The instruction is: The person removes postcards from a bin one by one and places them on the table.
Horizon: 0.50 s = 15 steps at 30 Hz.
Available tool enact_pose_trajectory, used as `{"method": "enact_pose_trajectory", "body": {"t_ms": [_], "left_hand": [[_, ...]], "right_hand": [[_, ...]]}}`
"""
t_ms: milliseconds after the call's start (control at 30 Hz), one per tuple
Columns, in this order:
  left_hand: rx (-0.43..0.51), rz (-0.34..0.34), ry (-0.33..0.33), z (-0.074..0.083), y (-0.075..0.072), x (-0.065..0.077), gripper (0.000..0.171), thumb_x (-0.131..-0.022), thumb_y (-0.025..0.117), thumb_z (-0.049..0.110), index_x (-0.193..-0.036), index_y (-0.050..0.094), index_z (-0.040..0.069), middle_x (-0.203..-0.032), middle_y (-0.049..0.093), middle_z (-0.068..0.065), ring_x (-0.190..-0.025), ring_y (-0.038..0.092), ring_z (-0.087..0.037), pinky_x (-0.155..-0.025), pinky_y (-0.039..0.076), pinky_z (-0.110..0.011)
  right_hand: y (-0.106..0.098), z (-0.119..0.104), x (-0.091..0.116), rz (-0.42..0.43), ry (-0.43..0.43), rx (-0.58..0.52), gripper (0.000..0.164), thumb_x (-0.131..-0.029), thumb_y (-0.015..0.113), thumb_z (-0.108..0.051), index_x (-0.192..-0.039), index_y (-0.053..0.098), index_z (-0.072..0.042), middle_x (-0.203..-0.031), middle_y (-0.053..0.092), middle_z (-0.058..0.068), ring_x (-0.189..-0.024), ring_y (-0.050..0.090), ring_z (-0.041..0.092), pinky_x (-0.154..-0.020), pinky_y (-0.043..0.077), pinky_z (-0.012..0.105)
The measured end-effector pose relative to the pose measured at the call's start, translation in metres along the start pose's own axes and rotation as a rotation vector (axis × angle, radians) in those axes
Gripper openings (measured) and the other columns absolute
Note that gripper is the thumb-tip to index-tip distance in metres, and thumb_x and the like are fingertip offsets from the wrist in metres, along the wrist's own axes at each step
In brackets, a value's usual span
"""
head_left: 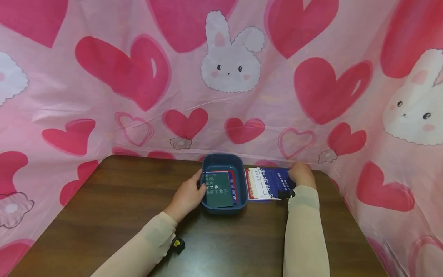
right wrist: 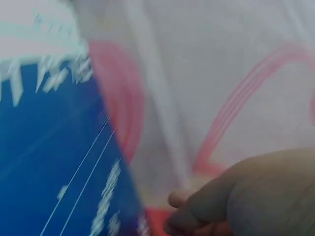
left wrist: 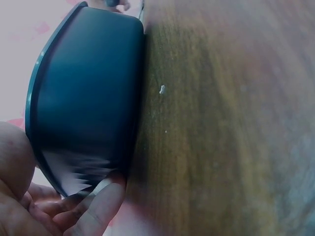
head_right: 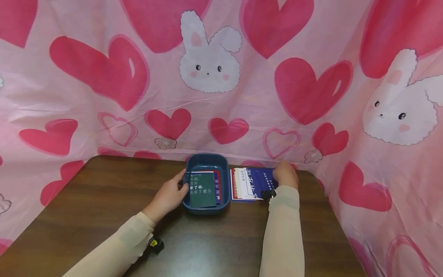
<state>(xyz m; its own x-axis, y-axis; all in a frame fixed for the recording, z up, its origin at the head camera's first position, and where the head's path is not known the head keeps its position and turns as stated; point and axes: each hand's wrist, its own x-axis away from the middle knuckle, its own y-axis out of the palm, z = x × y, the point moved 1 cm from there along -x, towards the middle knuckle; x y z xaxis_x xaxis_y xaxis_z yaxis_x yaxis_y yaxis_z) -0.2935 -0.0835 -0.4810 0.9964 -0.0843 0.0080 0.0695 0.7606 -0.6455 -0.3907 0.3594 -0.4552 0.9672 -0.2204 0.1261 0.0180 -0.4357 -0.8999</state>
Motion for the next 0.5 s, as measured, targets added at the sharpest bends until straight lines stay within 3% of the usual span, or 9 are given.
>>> {"method": "enact_pose_trajectory", "body": {"t_ms": [100, 200, 267, 500], "left_hand": [[0.002, 0.005, -0.001, 0.001, 0.000, 0.001, 0.072, -0.114, 0.064, 0.030, -0.178, 0.036, 0.013, -0.174, 0.053, -0.018, -0.156, 0.059, -0.044, -0.125, 0.047, -0.068], [0.000, 0.010, 0.001, 0.001, 0.000, 0.002, 0.072, -0.114, 0.064, 0.030, -0.178, 0.037, 0.012, -0.174, 0.054, -0.018, -0.154, 0.061, -0.043, -0.125, 0.047, -0.068], [-0.003, 0.012, 0.007, 0.001, 0.000, 0.002, 0.072, -0.114, 0.064, 0.030, -0.178, 0.037, 0.012, -0.173, 0.055, -0.018, -0.154, 0.061, -0.042, -0.125, 0.047, -0.068], [-0.014, 0.015, 0.013, 0.001, 0.001, 0.001, 0.072, -0.114, 0.063, 0.031, -0.178, 0.036, 0.012, -0.174, 0.054, -0.017, -0.154, 0.061, -0.040, -0.126, 0.047, -0.067]], "right_hand": [[-0.006, -0.016, 0.005, 0.005, -0.081, 0.001, 0.030, -0.103, 0.058, -0.017, -0.115, 0.075, 0.003, -0.124, 0.072, 0.033, -0.111, 0.069, 0.050, -0.107, 0.057, 0.066], [-0.018, -0.050, 0.025, -0.056, -0.119, -0.032, 0.042, -0.110, 0.054, -0.020, -0.138, 0.071, 0.006, -0.145, 0.067, 0.035, -0.134, 0.064, 0.055, -0.121, 0.048, 0.071], [-0.021, -0.067, 0.033, -0.071, -0.155, -0.049, 0.046, -0.111, 0.053, -0.022, -0.146, 0.069, 0.004, -0.152, 0.065, 0.033, -0.141, 0.061, 0.055, -0.124, 0.045, 0.072], [-0.017, -0.114, 0.043, -0.063, -0.347, -0.148, 0.039, -0.111, 0.064, -0.027, -0.138, 0.074, 0.000, -0.139, 0.075, 0.028, -0.124, 0.071, 0.044, -0.111, 0.058, 0.062]]}}
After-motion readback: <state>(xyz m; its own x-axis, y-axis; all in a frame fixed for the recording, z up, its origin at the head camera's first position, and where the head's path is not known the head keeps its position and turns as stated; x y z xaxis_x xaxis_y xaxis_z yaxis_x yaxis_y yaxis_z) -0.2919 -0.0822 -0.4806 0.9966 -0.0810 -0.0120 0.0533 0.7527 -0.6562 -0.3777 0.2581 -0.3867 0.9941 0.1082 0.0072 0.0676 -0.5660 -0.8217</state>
